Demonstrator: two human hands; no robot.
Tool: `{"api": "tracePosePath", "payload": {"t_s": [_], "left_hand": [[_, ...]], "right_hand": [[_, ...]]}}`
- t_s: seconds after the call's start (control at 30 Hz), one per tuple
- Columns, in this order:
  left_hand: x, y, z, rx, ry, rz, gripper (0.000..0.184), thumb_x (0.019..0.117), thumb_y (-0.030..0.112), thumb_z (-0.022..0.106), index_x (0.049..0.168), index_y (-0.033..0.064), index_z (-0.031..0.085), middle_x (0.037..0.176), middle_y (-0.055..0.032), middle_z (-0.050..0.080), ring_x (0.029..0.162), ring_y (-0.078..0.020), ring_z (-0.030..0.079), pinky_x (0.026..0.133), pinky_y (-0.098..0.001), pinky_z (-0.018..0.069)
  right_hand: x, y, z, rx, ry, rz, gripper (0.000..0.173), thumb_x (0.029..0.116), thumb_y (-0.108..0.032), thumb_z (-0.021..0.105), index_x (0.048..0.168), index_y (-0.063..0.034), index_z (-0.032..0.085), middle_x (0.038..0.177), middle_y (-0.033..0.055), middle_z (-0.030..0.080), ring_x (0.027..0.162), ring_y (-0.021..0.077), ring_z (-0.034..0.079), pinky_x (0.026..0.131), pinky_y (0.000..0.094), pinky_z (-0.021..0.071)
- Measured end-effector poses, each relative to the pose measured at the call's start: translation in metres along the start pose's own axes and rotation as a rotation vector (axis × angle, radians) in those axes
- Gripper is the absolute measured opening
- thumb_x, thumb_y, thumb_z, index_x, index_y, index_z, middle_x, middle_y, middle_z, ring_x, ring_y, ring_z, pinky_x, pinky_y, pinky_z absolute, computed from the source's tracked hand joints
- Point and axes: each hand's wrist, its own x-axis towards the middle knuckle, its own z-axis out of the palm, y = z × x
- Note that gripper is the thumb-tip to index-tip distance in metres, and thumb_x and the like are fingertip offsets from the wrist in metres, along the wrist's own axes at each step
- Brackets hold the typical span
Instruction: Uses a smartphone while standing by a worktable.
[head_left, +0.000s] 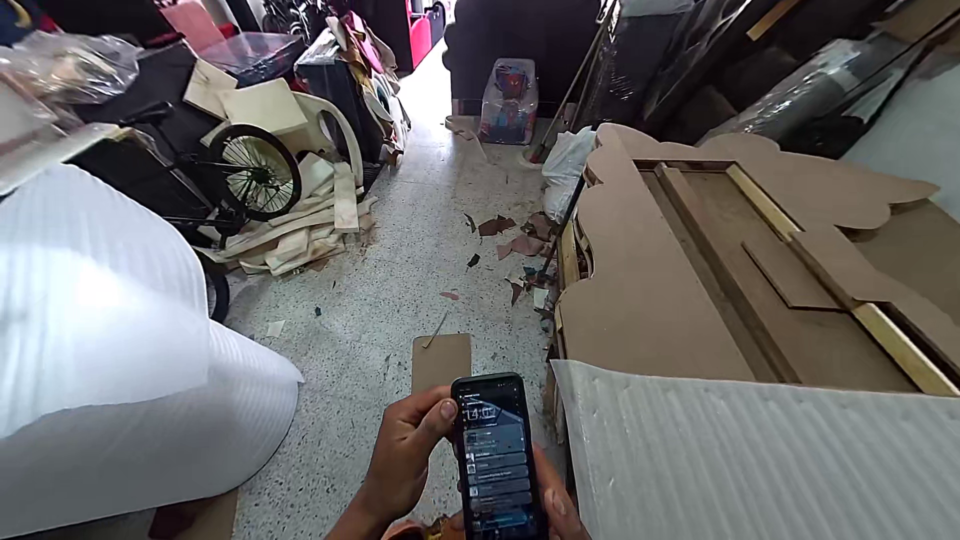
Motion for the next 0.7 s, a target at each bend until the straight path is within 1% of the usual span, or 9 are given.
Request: {"api": "tracePosePath", "payload": {"t_s": [0.07,0.17,0.27,0.3,0.43,0.53,0.6,0.67,0.7], "left_hand": [[0.022,0.001,0.006,0.007,0.004,0.002,0.038,0.1047,0.032,0.057,0.113,-0.0026,0.071,0.103,-0.0192,0.071,0.087,-0.0232,0.071,0.078,-0.0382,0.0618],[0.049,0.0,0.013,0.04,0.038,-0.003,0.039,0.1045,0.034,0.057,0.112,-0.0027,0.071,0.102,-0.0193,0.071,0.087,-0.0236,0.071,0.079,-0.0387,0.0617],[0.071,0.001,0.021,0.053,0.104,-0.013,0.044,0.1027,0.036,0.06,0.129,0.0003,0.063,0.107,-0.0232,0.069,0.09,-0.0294,0.072,0.08,-0.0443,0.0625],[0.08,0.003,0.023,0.077,0.133,-0.003,0.045,0.1017,0.037,0.061,0.13,0.0021,0.061,0.104,-0.0223,0.068,0.089,-0.0285,0.072,0.079,-0.0433,0.0625],[0.11,0.01,0.024,0.274,0.199,0.04,0.029,0.0982,0.031,0.068,0.111,0.0059,0.068,0.095,-0.0135,0.068,0.08,-0.0216,0.068,0.072,-0.0339,0.0604],[0.121,0.01,0.014,0.326,0.134,0.012,0.026,0.093,0.023,0.074,0.112,0.0083,0.067,0.099,-0.0136,0.07,0.082,-0.0256,0.07,0.071,-0.0384,0.0621],[0.122,0.011,0.005,0.314,0.043,-0.006,0.039,0.0893,0.023,0.077,0.122,0.0088,0.063,0.108,-0.0145,0.07,0.089,-0.0288,0.072,0.074,-0.0428,0.064],[0.122,0.014,-0.006,0.246,-0.051,0.005,0.051,0.0901,0.027,0.077,0.132,0.0053,0.058,0.116,-0.0181,0.068,0.094,-0.0311,0.072,0.078,-0.0452,0.0641],[0.121,0.016,-0.012,0.205,-0.089,0.015,0.053,0.0924,0.031,0.074,0.134,0.0028,0.057,0.118,-0.02,0.068,0.097,-0.0313,0.072,0.08,-0.045,0.0637]], "right_hand": [[0.017,-0.017,-0.01,0.008,-0.008,0.007,0.073,0.102,-0.05,0.054,0.157,-0.0138,0.022,0.139,0.0333,0.051,0.112,0.0572,0.061,0.068,0.0657,0.0607],[0.037,-0.037,-0.023,0.026,-0.013,0.015,0.073,0.1017,-0.047,0.056,0.156,-0.0137,0.022,0.137,0.0336,0.052,0.111,0.057,0.062,0.07,0.0659,0.0607],[0.052,-0.05,-0.035,-0.001,-0.005,0.009,0.073,0.1011,-0.047,0.057,0.156,-0.012,0.024,0.137,0.0325,0.053,0.111,0.0557,0.062,0.072,0.0661,0.0608],[0.056,-0.053,-0.038,-0.026,-0.005,0.0,0.073,0.1009,-0.048,0.057,0.155,-0.011,0.025,0.136,0.0319,0.054,0.111,0.0545,0.063,0.071,0.0649,0.0613],[0.071,-0.055,-0.037,-0.114,0.003,-0.034,0.071,0.1024,-0.049,0.055,0.154,-0.0098,0.026,0.136,0.029,0.056,0.11,0.0492,0.065,0.07,0.0604,0.0628],[0.082,-0.052,-0.029,-0.165,0.042,-0.063,0.071,0.1024,-0.05,0.055,0.154,-0.0101,0.027,0.135,0.0258,0.058,0.109,0.0446,0.067,0.07,0.0573,0.0637],[0.088,-0.05,-0.023,-0.216,0.061,-0.079,0.074,0.1018,-0.052,0.054,0.154,-0.0088,0.027,0.136,0.0238,0.058,0.113,0.0416,0.066,0.079,0.0574,0.0628],[0.094,-0.051,-0.019,-0.292,0.065,-0.077,0.08,0.101,-0.057,0.052,0.156,-0.0062,0.025,0.143,0.0182,0.055,0.125,0.0317,0.06,0.101,0.0528,0.0538],[0.097,-0.052,-0.016,-0.329,0.065,-0.077,0.082,0.1013,-0.058,0.05,0.157,-0.0046,0.023,0.146,0.0159,0.053,0.129,0.0272,0.057,0.108,0.0492,0.0492]]}}
